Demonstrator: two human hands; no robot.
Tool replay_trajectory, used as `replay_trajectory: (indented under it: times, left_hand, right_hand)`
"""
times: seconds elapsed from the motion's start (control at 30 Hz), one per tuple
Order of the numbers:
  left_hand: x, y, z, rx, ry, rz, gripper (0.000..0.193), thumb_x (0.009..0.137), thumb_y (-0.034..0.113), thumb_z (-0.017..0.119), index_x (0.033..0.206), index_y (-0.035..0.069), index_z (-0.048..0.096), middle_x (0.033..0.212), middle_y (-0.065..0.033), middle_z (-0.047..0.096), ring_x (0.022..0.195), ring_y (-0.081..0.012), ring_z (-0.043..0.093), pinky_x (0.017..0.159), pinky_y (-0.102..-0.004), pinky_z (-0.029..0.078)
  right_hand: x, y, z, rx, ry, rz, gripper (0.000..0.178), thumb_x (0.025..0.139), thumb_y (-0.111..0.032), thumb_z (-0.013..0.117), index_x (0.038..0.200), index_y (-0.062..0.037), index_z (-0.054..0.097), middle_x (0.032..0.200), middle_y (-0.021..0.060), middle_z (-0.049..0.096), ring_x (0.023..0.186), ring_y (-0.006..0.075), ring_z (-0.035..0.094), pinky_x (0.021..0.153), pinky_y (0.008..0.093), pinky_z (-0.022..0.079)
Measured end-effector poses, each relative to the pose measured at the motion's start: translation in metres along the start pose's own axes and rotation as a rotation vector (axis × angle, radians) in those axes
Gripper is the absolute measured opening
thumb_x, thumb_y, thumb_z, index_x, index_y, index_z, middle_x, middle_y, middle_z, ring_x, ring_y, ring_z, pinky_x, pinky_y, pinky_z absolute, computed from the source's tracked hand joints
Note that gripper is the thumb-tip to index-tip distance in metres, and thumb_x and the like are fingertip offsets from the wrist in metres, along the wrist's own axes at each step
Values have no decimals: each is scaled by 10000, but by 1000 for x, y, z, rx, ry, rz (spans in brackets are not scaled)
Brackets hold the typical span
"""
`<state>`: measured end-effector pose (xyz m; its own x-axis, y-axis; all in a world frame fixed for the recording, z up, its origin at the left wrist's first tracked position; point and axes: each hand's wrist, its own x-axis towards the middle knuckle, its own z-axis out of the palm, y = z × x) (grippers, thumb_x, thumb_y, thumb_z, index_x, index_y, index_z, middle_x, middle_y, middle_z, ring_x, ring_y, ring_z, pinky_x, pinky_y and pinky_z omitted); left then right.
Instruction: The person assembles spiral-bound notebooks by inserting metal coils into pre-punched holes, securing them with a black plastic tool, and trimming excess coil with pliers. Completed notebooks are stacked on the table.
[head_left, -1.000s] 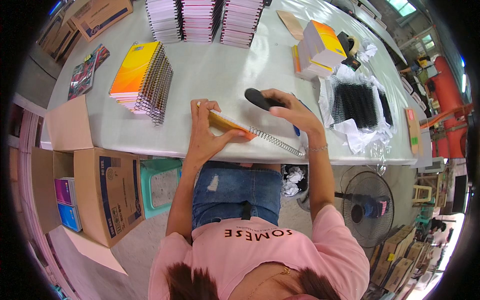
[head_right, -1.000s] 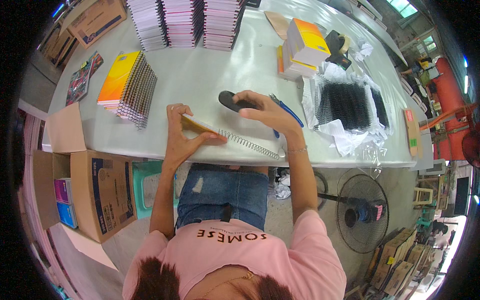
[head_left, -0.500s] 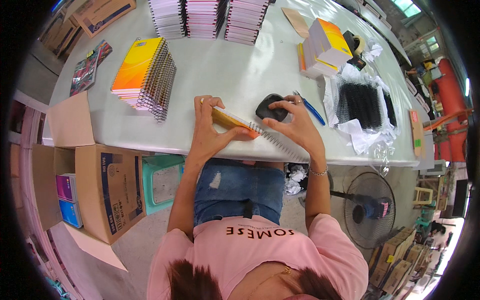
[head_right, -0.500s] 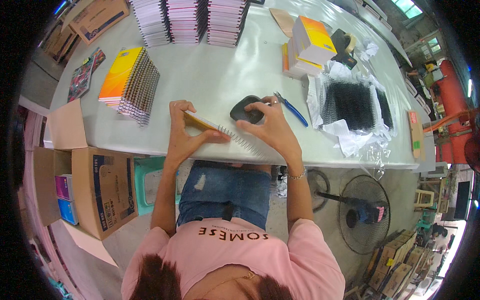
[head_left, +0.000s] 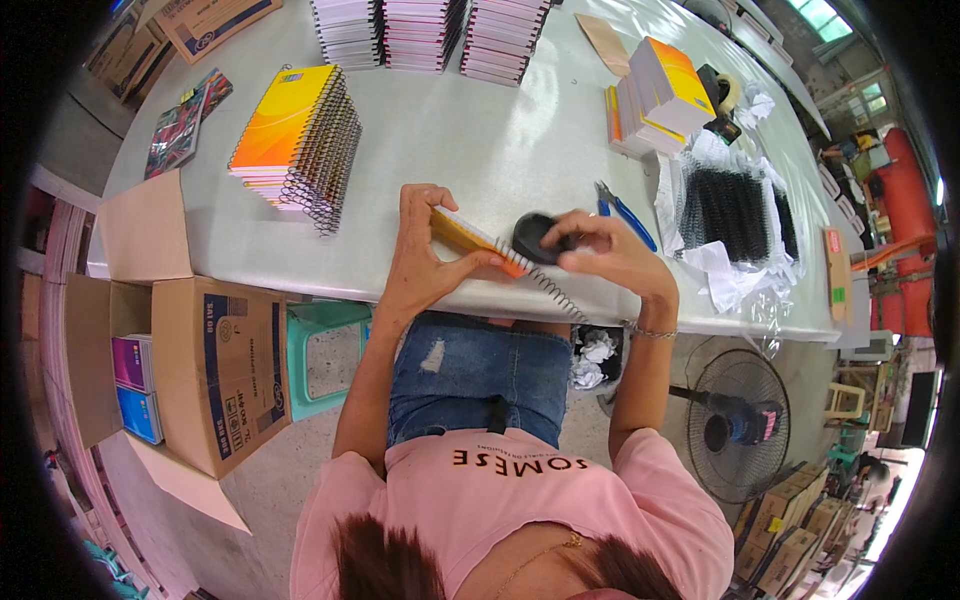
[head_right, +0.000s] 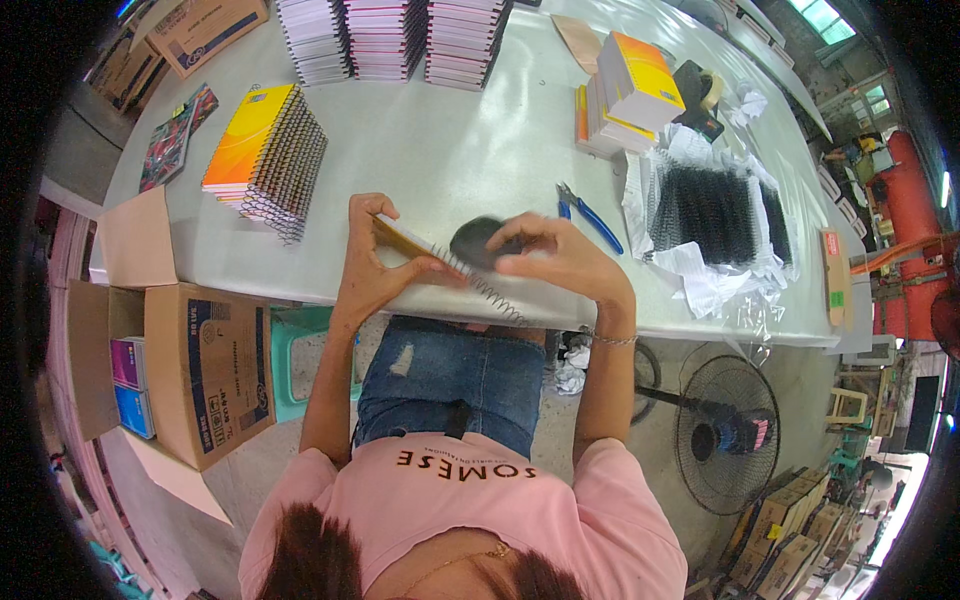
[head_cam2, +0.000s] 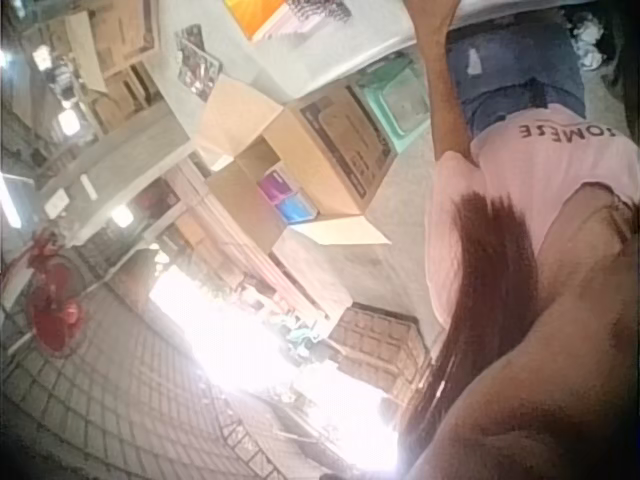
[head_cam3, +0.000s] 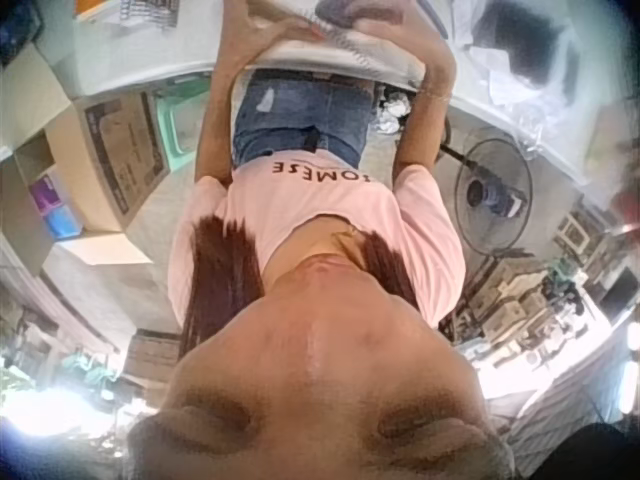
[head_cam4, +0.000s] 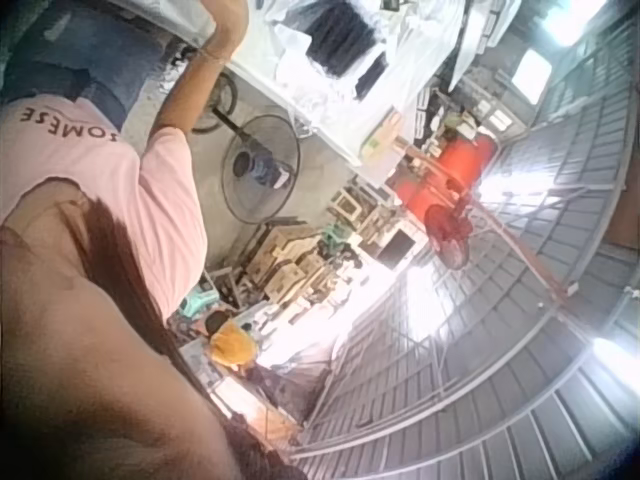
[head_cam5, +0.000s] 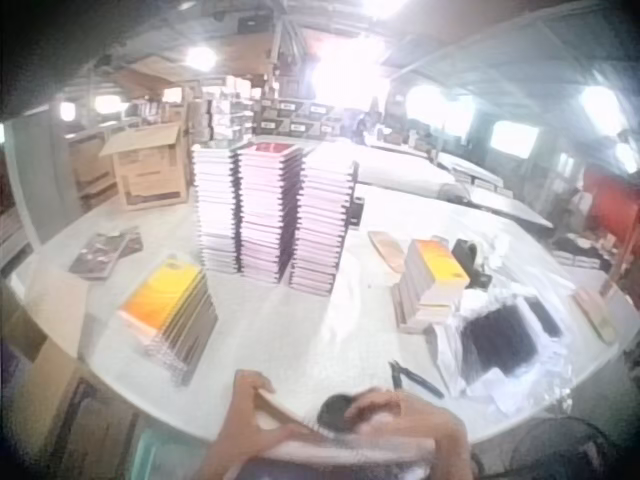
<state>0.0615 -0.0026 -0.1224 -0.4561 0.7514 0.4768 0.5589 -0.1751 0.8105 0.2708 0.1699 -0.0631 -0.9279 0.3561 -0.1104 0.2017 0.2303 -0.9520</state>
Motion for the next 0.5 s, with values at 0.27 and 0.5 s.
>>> replay_trajectory:
  times: [0.27,0.5]
  left_hand:
    - [-3,-4,2,-89,-16,-91,877,575,279,967,1237,55,438,1178,-92,448,1130,-256,476,977,-365,409]
    - [-2,-9,2,-109,-20,-76,1033,568,210,968,1376,91,335,1122,-59,425,1043,-199,465,968,-348,406]
  right_hand:
    - [0,-10,3,8,-16,34,511,776,-405,841,1047,9,713,1170,121,640,1073,203,593,967,330,442]
    - [-8,-13,-1,242,-211,-83,512,795,-368,832,1108,9,684,1205,101,625,1176,206,555,1046,352,403]
